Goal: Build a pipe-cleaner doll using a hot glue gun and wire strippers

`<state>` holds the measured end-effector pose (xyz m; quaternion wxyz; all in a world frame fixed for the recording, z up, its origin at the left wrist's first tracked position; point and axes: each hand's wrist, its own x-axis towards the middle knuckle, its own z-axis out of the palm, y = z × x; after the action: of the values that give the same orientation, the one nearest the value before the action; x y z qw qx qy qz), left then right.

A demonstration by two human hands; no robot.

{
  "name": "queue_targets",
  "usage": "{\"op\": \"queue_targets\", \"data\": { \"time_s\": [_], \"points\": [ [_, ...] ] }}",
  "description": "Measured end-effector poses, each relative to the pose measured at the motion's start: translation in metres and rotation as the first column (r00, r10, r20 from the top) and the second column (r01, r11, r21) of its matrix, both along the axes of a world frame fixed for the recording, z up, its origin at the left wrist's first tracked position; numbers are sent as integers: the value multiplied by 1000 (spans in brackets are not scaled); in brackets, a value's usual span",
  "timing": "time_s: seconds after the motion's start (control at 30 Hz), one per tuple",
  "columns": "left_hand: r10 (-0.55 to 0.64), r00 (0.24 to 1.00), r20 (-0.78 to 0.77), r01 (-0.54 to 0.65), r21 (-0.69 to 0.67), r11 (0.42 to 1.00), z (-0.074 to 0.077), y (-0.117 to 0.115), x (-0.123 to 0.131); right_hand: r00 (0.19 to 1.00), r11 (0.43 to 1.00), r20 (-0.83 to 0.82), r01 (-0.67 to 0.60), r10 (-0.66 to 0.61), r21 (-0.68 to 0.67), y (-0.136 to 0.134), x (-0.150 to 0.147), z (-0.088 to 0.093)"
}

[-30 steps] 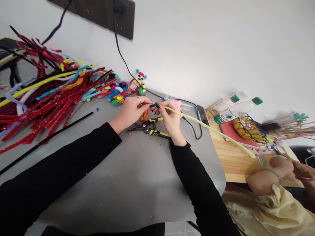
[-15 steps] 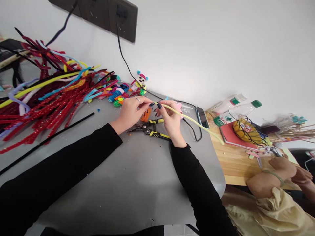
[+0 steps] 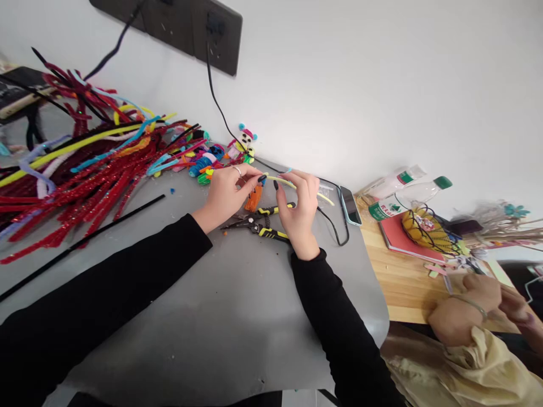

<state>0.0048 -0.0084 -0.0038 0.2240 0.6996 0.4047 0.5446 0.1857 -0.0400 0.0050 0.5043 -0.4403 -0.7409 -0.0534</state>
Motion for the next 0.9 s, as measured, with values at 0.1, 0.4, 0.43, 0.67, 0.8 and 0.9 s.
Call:
{"op": "queue_targets", "data": {
  "time_s": [0.1,0.4,0.43,0.67,0.8,0.9],
  "points": [
    [-8,1000,18,8,14,1000,-1,-2,2,986,995,133,97,-97,10,4,6,-2],
    [-119,992,53,122,-55,991,0,-3,4,975,999,219,40,-44,23,8,10,-8],
    [-125,991,56,129,-64,990,1,-3,4,975,999,219,31,-35,24,8,10,-8],
    [-130,986,101,144,-150,978,1,1,2,973,1000,232,8,-15,28,9,9,-8],
    [-157,985,75,169,-191,967,2,3,-2,970,1000,243,11,-14,15,9,9,-8],
    [-156,987,31,159,-204,966,3,4,-4,966,1000,258,26,-28,12,8,9,-8]
  ]
}}
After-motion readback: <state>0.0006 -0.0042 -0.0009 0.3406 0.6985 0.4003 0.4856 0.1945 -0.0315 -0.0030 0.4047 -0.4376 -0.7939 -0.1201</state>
